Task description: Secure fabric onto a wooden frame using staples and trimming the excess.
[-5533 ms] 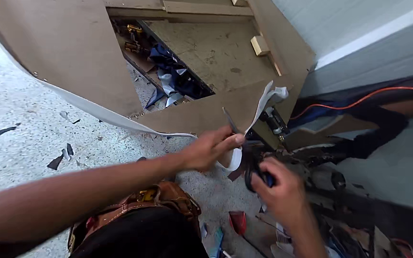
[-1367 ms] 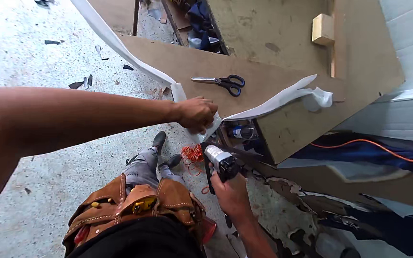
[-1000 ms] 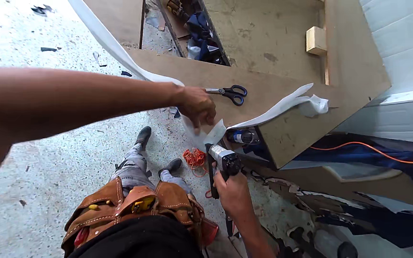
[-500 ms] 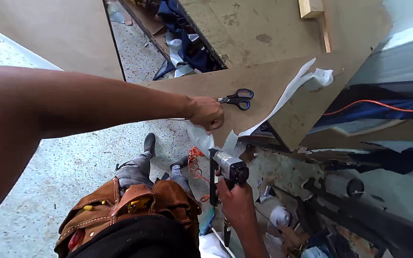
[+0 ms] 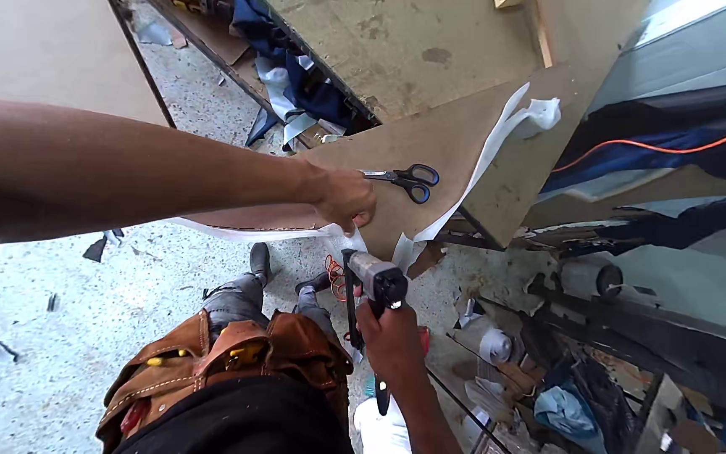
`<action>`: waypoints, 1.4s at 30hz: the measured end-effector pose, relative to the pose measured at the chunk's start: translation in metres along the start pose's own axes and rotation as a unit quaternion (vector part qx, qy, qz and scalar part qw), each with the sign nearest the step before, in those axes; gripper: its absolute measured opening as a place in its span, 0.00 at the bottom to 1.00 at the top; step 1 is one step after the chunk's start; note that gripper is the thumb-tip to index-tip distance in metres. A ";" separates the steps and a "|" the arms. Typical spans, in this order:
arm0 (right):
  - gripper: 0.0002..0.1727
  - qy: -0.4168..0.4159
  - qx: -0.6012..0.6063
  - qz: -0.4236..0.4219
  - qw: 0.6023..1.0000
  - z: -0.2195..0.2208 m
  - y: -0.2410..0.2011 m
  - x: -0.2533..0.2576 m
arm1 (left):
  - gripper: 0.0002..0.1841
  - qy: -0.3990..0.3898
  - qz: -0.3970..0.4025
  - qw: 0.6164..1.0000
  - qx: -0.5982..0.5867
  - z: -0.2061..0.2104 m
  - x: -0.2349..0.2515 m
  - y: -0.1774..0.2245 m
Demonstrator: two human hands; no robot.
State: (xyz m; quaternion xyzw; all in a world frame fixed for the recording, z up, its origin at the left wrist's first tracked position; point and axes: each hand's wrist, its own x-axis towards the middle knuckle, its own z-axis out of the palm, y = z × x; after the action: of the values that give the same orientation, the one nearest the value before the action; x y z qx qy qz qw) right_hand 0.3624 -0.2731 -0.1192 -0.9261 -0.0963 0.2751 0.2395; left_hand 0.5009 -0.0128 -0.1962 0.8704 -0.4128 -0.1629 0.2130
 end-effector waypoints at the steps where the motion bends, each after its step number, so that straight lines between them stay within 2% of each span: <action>1: 0.10 -0.003 -0.009 0.011 1.000 0.001 -0.003 0.004 | 0.15 0.003 -0.014 1.000 -0.004 0.000 0.003 -0.002; 3: 0.11 0.003 -0.021 0.016 1.000 0.000 -0.010 0.009 | 0.16 0.027 -0.035 0.999 -0.013 0.003 0.003 -0.011; 6: 0.11 -0.002 -0.050 0.015 0.999 -0.001 -0.022 0.018 | 0.10 0.086 -0.045 0.994 -0.046 -0.013 0.004 -0.024; 10: 0.12 -0.010 -0.073 -0.020 0.997 0.000 -0.035 0.033 | 0.08 0.232 -0.102 0.962 -0.098 -0.062 -0.002 -0.031; 12: 0.13 -0.010 -0.088 -0.044 0.995 -0.004 -0.037 0.040 | 0.08 0.260 -0.137 0.950 -0.105 -0.075 -0.006 -0.026; 14: 0.12 -0.024 -0.090 -0.048 0.994 -0.017 -0.031 0.039 | 0.10 0.264 -0.157 0.946 -0.105 -0.072 -0.003 -0.012; 16: 0.12 -0.023 -0.074 -0.065 0.995 -0.037 -0.007 0.028 | 0.14 0.238 -0.181 0.949 -0.103 -0.056 0.007 0.010; 19: 0.12 -0.001 -0.055 -0.062 0.997 -0.086 0.066 0.013 | 0.20 0.221 -0.248 0.936 -0.117 -0.023 0.041 0.043; 22: 0.14 0.003 -0.062 -0.011 0.998 -0.150 0.147 0.034 | 0.40 0.206 -0.341 0.913 -0.087 0.003 0.102 0.075; 23: 0.15 0.006 -0.066 -0.010 0.998 -0.172 0.168 0.052 | 0.42 0.203 -0.371 0.903 -0.076 0.009 0.123 0.082; 24: 0.15 0.008 -0.066 -0.015 0.998 -0.195 0.183 0.073 | 0.39 0.217 -0.391 0.893 -0.062 0.016 0.141 0.084; 26: 0.15 0.009 -0.050 -0.045 0.998 -0.235 0.200 0.113 | 0.22 0.265 -0.416 0.869 -0.041 0.027 0.161 0.084; 27: 0.14 0.011 -0.042 -0.072 0.996 -0.253 0.200 0.137 | 0.16 0.281 -0.427 0.859 -0.036 0.027 0.164 0.081; 28: 0.14 0.006 -0.045 -0.097 0.994 -0.268 0.196 0.160 | 0.15 0.291 -0.435 0.852 -0.032 0.024 0.162 0.076; 31: 0.14 -0.034 -0.100 -0.132 0.986 -0.290 0.177 0.212 | 0.16 0.311 -0.453 0.835 -0.028 0.032 0.161 0.080; 35: 0.16 -0.062 -0.161 -0.155 0.973 -0.286 0.150 0.263 | 0.17 0.338 -0.485 0.807 0.001 0.035 0.161 0.077; 37: 0.17 -0.080 -0.176 -0.168 0.967 -0.288 0.148 0.266 | 0.19 0.354 -0.500 0.791 -0.001 0.041 0.159 0.077; 42: 0.18 -0.123 -0.187 -0.181 0.958 -0.277 0.145 0.237 | 0.21 0.401 -0.506 0.763 -0.012 0.050 0.152 0.074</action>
State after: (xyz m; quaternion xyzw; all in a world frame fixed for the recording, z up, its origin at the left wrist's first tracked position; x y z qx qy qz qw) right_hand 0.7198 -0.4330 -0.0979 -0.8806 -0.3405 0.3160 0.0940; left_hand 0.5219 -0.1868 -0.2179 0.9363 0.2131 0.1121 0.2557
